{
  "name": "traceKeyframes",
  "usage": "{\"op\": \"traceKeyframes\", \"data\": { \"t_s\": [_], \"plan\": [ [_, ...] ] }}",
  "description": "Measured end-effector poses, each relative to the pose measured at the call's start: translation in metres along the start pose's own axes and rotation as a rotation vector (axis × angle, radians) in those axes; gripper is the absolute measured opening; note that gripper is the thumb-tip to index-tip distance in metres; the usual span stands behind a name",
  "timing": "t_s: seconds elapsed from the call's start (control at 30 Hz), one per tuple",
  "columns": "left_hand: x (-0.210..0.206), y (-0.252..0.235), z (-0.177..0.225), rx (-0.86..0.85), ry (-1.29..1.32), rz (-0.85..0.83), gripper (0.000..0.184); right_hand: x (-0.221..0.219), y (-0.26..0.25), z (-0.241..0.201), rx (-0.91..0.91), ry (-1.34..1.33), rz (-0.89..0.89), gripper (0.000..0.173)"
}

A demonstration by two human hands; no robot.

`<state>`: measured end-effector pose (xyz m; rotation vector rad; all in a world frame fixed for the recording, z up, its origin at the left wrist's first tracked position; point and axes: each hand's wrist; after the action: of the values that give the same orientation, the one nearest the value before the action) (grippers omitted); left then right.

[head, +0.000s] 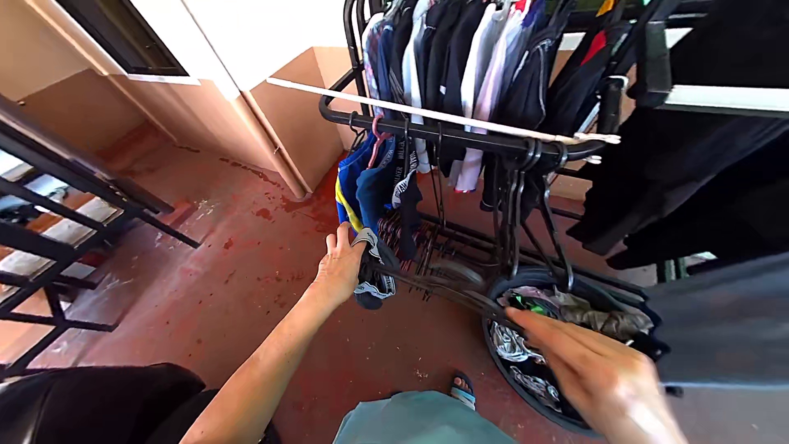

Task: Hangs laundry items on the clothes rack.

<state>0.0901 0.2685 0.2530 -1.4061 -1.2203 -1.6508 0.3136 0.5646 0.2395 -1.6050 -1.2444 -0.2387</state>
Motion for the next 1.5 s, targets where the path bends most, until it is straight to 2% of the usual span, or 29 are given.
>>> {"op": "traceKeyframes", "data": {
  "t_s": [0.07,0.13,0.17,0.27,0.33,0.37,0.4,0.47,0.5,0.53,0.57,0.63,0.7,0.8,0.9,1.1,1.17,1.27,1.33,1.37,1.43,1.5],
  "plan": [
    [0.012,0.012,0.013,-0.129,0.033,0.088,0.050,-0.032,-0.017,0.009,0.055,-0.004,0.030,0.033],
    [0.014,0.014,0.018,-0.254,0.057,0.250,0.026,-0.047,-0.034,0.021,0.067,0.047,0.076,0.033],
    [0.013,0.011,0.017,-0.304,0.059,0.333,0.020,-0.054,-0.040,0.029,0.074,0.110,0.145,0.032],
    [0.019,0.005,0.016,-0.369,0.017,0.470,0.012,-0.080,-0.053,0.038,0.107,0.260,0.425,0.027],
    [0.031,0.007,0.016,-0.393,-0.009,0.556,0.009,-0.114,-0.057,0.025,0.190,0.225,0.499,0.022],
    [0.037,0.010,0.015,-0.405,-0.008,0.593,0.009,-0.135,-0.057,0.016,0.250,0.163,0.426,0.020],
    [0.044,0.013,0.012,-0.416,-0.007,0.611,0.010,-0.157,-0.057,0.011,0.304,0.091,0.268,0.028],
    [0.057,0.017,-0.003,-0.433,-0.025,0.624,0.013,-0.192,-0.051,0.025,0.328,0.002,-0.171,0.064],
    [0.060,0.016,-0.019,-0.435,-0.048,0.619,0.014,-0.200,-0.044,0.041,0.276,-0.044,-0.377,0.072],
    [0.060,0.014,-0.038,-0.424,-0.081,0.613,0.014,-0.200,-0.036,0.058,0.230,-0.068,-0.517,0.073],
    [0.058,0.009,-0.061,-0.407,-0.115,0.610,0.014,-0.192,-0.031,0.073,0.222,-0.062,-0.571,0.072],
    [0.048,0.004,-0.101,-0.340,-0.144,0.572,0.013,-0.159,-0.028,0.091,0.295,-0.028,-0.519,0.066],
    [0.030,0.006,-0.121,-0.265,-0.131,0.506,0.015,-0.123,-0.032,0.096,0.374,-0.039,-0.469,0.062],
    [0.005,0.005,-0.125,-0.235,-0.131,0.484,0.015,-0.087,-0.048,0.095,0.460,-0.081,-0.435,0.056],
    [-0.007,0.003,-0.114,-0.183,-0.169,0.460,0.023,-0.071,-0.064,0.088,0.502,-0.083,-0.408,0.048],
    [-0.017,-0.001,-0.094,-0.086,-0.239,0.484,0.020,-0.068,-0.067,0.035,0.603,-0.077,-0.387,0.034],
    [-0.017,0.002,-0.094,-0.106,-0.213,0.546,0.020,-0.069,-0.061,0.016,0.631,-0.115,-0.337,0.029],
    [-0.015,0.009,-0.095,-0.238,-0.158,0.712,0.019,-0.066,-0.067,0.020,0.461,-0.021,-0.177,0.059],
    [-0.016,0.012,-0.091,-0.323,-0.132,0.773,0.020,-0.071,-0.074,0.038,0.312,-0.006,-0.164,0.073],
    [-0.015,0.013,-0.087,-0.346,-0.116,0.787,0.020,-0.075,-0.074,0.046,0.245,-0.051,-0.201,0.070],
    [-0.015,0.010,-0.084,-0.354,-0.071,0.821,0.009,-0.086,-0.069,0.050,0.172,-0.215,-0.270,0.047],
    [-0.015,0.005,-0.084,-0.292,0.008,0.830,0.011,-0.096,-0.062,0.039,0.163,-0.306,-0.238,0.034]
  ]
}}
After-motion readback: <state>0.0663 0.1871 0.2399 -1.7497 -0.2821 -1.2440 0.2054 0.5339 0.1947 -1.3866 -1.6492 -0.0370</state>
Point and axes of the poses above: each hand's wrist, its own y-axis away from the middle knuckle, its own x-axis out of the back of the hand, z = x × y, and after that the axes turned 8 degrees about -y, right-handed
